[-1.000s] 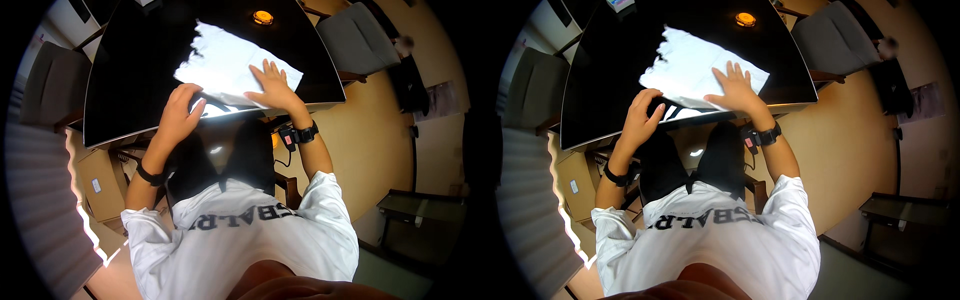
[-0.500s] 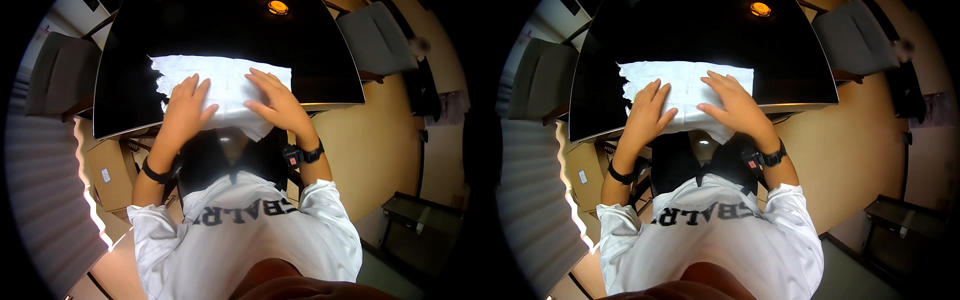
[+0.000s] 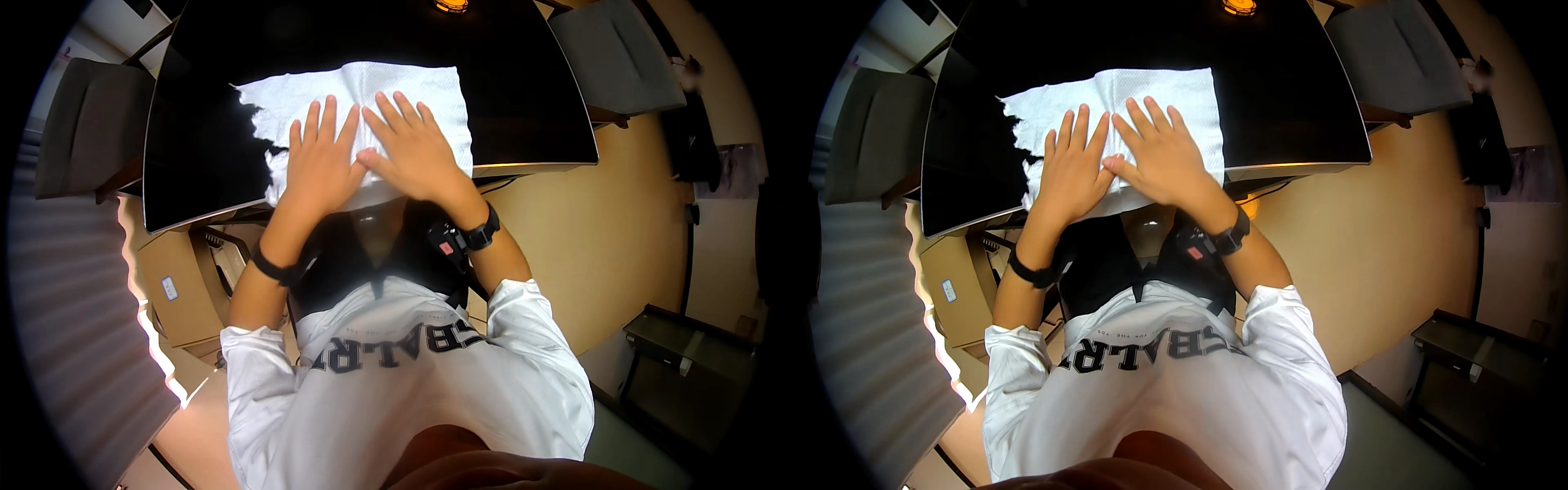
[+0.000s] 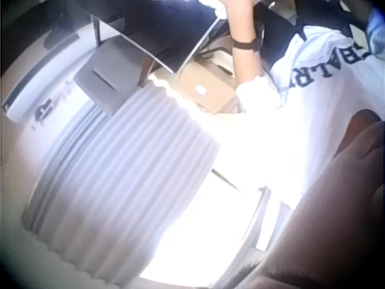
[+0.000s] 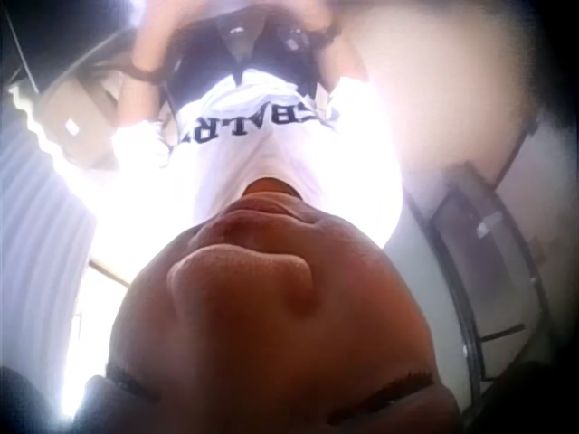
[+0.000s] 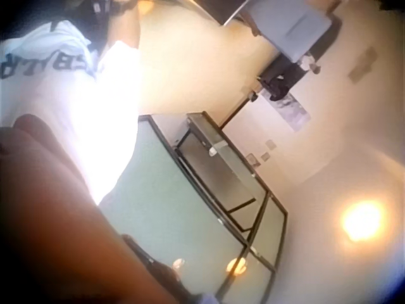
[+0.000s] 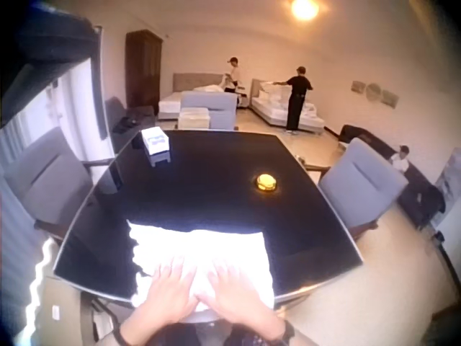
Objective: The person wipes a black dining table with a white cloth, then walks to a bathroom to wet and wring out the cloth at a sink. They return to the table and continue wiping the surface. Other people are visible in the background tidying the room.
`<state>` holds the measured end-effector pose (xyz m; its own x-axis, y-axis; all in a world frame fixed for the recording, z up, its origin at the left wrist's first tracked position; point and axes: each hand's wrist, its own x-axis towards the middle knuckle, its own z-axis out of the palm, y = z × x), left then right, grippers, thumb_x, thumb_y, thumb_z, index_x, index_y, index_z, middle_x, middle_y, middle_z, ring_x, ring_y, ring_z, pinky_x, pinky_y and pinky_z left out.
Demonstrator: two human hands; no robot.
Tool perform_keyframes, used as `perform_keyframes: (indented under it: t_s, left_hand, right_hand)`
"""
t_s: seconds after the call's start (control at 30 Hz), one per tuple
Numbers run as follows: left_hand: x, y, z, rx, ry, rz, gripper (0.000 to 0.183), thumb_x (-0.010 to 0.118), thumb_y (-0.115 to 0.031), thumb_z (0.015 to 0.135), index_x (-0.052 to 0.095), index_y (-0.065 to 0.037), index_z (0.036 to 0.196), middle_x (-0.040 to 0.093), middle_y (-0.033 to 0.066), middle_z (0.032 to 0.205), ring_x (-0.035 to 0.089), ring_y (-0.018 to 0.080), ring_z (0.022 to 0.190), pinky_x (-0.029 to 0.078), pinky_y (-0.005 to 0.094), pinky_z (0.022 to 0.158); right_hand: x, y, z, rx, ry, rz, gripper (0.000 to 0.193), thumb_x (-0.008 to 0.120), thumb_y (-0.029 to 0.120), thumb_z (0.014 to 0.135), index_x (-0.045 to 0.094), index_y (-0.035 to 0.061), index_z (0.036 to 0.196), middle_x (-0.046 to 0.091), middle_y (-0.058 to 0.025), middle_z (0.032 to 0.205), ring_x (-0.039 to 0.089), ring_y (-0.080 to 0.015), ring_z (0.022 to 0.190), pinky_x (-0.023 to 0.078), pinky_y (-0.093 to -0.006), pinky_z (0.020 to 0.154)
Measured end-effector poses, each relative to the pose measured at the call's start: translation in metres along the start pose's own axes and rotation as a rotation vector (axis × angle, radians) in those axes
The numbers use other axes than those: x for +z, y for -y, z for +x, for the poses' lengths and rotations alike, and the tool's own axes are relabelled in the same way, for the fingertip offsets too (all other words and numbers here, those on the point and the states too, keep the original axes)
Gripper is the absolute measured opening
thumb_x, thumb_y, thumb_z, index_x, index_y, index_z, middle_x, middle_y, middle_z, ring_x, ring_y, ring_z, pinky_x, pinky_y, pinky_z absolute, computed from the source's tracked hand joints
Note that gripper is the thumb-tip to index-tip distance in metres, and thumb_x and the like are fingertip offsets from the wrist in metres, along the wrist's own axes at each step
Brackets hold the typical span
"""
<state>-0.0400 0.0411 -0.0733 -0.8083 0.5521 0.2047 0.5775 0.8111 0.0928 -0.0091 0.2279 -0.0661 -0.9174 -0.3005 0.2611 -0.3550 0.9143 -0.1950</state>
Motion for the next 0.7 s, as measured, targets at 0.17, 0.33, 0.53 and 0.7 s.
perform_keyframes:
  t_s: [0.17,0.33,0.53,0.7]
  left_hand:
    - [0.017,-0.027,0.040,-0.066,-0.003,-0.012,0.066,0.044,-0.048,0.096,0.034,-0.015,0.152,0.024,0.0247,0.157,0.016,0.0424,0.148,0.012,0.0599,0.116]
    - [0.031,-0.053,0.067,-0.058,-0.062,-0.061,0.066,0.042,-0.049,0.096,0.033,-0.016,0.153,0.024,0.0236,0.158,0.016,0.0406,0.148,0.011,0.0581,0.117]
    - [0.038,-0.082,0.075,-0.053,-0.092,-0.116,0.068,0.041,-0.052,0.096,0.036,-0.013,0.151,0.025,0.0230,0.158,0.018,0.0409,0.148,0.012,0.0575,0.117]
    - [0.044,-0.083,0.057,-0.007,-0.098,-0.162,0.069,0.042,-0.053,0.095,0.040,-0.010,0.149,0.030,0.0251,0.155,0.023,0.0411,0.146,0.015,0.0574,0.117]
  right_hand:
    - [-0.003,-0.042,0.007,0.072,0.020,-0.017,0.066,0.037,0.057,0.098,0.043,0.0138,0.147,0.032,-0.0151,0.157,0.024,-0.0346,0.147,0.016,-0.0493,0.119]
    - [-0.012,-0.073,0.000,0.142,-0.007,-0.100,0.064,0.037,0.057,0.098,0.045,0.0166,0.147,0.034,-0.0137,0.156,0.026,-0.0328,0.147,0.016,-0.0490,0.119]
    - [-0.018,-0.097,-0.013,0.224,-0.022,-0.106,0.063,0.038,0.057,0.098,0.045,0.0169,0.147,0.034,-0.0140,0.156,0.024,-0.0333,0.147,0.014,-0.0503,0.119]
    - [-0.014,-0.084,-0.035,0.298,0.058,-0.174,0.064,0.039,0.056,0.097,0.042,0.0180,0.149,0.032,-0.0140,0.157,0.023,-0.0337,0.148,0.014,-0.0512,0.119]
